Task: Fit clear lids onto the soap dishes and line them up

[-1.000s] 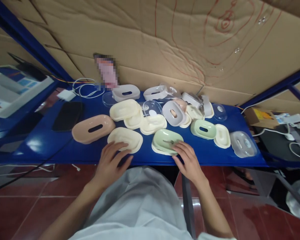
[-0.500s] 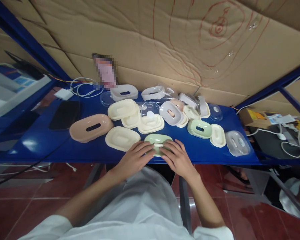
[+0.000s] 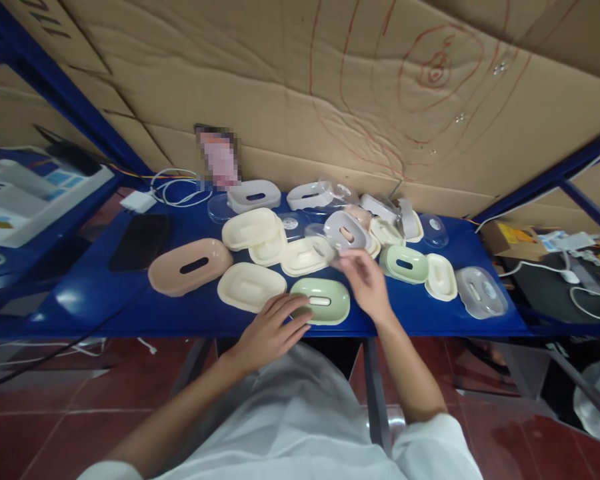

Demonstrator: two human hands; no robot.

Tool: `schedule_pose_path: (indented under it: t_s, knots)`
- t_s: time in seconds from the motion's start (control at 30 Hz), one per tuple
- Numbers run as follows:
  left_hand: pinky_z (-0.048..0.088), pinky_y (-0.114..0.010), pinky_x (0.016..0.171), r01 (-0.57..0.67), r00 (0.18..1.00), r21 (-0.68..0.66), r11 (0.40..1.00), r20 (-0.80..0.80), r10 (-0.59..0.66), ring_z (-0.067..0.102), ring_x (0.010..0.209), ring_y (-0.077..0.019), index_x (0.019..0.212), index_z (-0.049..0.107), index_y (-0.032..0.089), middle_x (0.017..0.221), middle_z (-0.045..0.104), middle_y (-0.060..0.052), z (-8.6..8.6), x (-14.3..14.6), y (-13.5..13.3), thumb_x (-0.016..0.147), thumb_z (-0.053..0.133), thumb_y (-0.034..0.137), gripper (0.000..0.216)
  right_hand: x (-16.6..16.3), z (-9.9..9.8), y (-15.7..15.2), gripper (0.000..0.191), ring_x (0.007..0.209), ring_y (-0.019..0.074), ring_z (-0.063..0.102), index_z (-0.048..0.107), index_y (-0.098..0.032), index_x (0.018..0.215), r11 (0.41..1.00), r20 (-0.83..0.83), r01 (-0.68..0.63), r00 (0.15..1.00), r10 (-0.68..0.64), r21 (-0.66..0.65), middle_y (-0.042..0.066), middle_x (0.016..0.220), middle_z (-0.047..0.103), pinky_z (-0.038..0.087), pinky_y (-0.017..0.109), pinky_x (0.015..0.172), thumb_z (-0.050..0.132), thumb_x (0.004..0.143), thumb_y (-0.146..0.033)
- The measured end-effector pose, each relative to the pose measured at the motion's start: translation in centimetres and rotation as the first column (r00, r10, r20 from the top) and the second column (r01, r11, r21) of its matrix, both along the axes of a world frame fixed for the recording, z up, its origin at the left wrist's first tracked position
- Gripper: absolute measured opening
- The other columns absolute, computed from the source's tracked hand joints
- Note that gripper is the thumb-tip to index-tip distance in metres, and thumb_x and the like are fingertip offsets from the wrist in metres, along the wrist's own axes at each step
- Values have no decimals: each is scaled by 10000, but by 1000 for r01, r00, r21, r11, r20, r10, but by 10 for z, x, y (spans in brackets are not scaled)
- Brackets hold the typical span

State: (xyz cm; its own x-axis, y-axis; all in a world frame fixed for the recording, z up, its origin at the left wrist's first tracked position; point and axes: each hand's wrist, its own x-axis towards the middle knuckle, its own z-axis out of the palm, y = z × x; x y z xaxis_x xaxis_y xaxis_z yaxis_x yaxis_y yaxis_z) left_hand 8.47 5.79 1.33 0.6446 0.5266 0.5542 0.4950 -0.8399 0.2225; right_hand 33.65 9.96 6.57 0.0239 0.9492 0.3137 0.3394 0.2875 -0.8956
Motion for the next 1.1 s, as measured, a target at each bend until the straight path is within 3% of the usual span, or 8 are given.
schedule_pose_path:
  t_s: [0.13,0.27,0.37,0.53,0.63,0.77,0.9,1.1]
  knots:
    - [556,-441,1049,6,1000,9,1000,17,-7,685,1207,-274,1302,679,194,1325,696,-138,-1,-1,-1,1053,632,222,255,29,-20,-66,386,955,217,794,612,-340,1403,953,-382,194,883,-273,-232,3,978,745,638,340,758,685,1038,-445]
    - [567,-439,1037,18,1000,19,1000,5,-18,693,1197,-283,1383,649,196,1346,692,-147,-4,0,-2,1049,634,212,336,44,-37,-92,506,917,177,774,550,-383,1523,902,-406,370,806,-431,-222,22,1074,732,633,313,723,683,1035,-408]
    - [590,-435,1033,-4,999,64,998,35,2,695,1228,-292,1453,606,185,1402,666,-173,-6,0,-2,1057,646,265,406,41,-42,-94,494,847,170,748,581,-341,1532,914,-372,340,837,-401,-220,41,1030,737,639,320,704,648,1049,-414]
    - [559,-469,1171,-37,997,21,999,63,35,553,1491,-314,1595,478,211,1631,508,-195,-8,-1,0,1082,621,330,546,15,-43,-101,450,947,204,751,608,-303,1530,953,-66,218,969,-236,-211,108,1292,736,665,388,814,540,1102,-424]
    - [541,-462,1210,-27,998,-14,1000,57,27,523,1529,-291,1596,475,212,1630,529,-177,-9,0,1,1099,591,336,525,3,-42,-106,448,1413,302,607,585,-331,1559,949,299,312,902,-311,45,122,1593,557,555,555,1153,469,1129,-381]
    - [540,-482,1215,-16,995,-33,999,99,19,529,1522,-311,1577,491,187,1618,538,-200,-9,0,1,1079,628,313,531,0,-42,-106,563,1654,332,315,378,-391,1689,989,601,-4,795,-85,145,76,1789,301,402,630,1290,435,1136,-306]
    - [563,-521,1184,-22,990,-71,997,140,31,574,1466,-324,1574,497,215,1579,565,-199,-9,-1,0,1057,666,327,555,9,-37,-95,732,1685,372,202,271,-393,1728,977,711,-203,696,95,68,83,1819,223,406,669,1276,612,1081,-391]
    - [605,-507,1127,-53,987,-22,998,150,56,618,1384,-315,1480,573,174,1502,597,-198,-10,-1,1,1047,683,319,470,25,-26,-71,630,1687,330,208,364,-372,1699,951,727,-303,664,173,51,64,1778,342,396,664,1286,553,1103,-299]
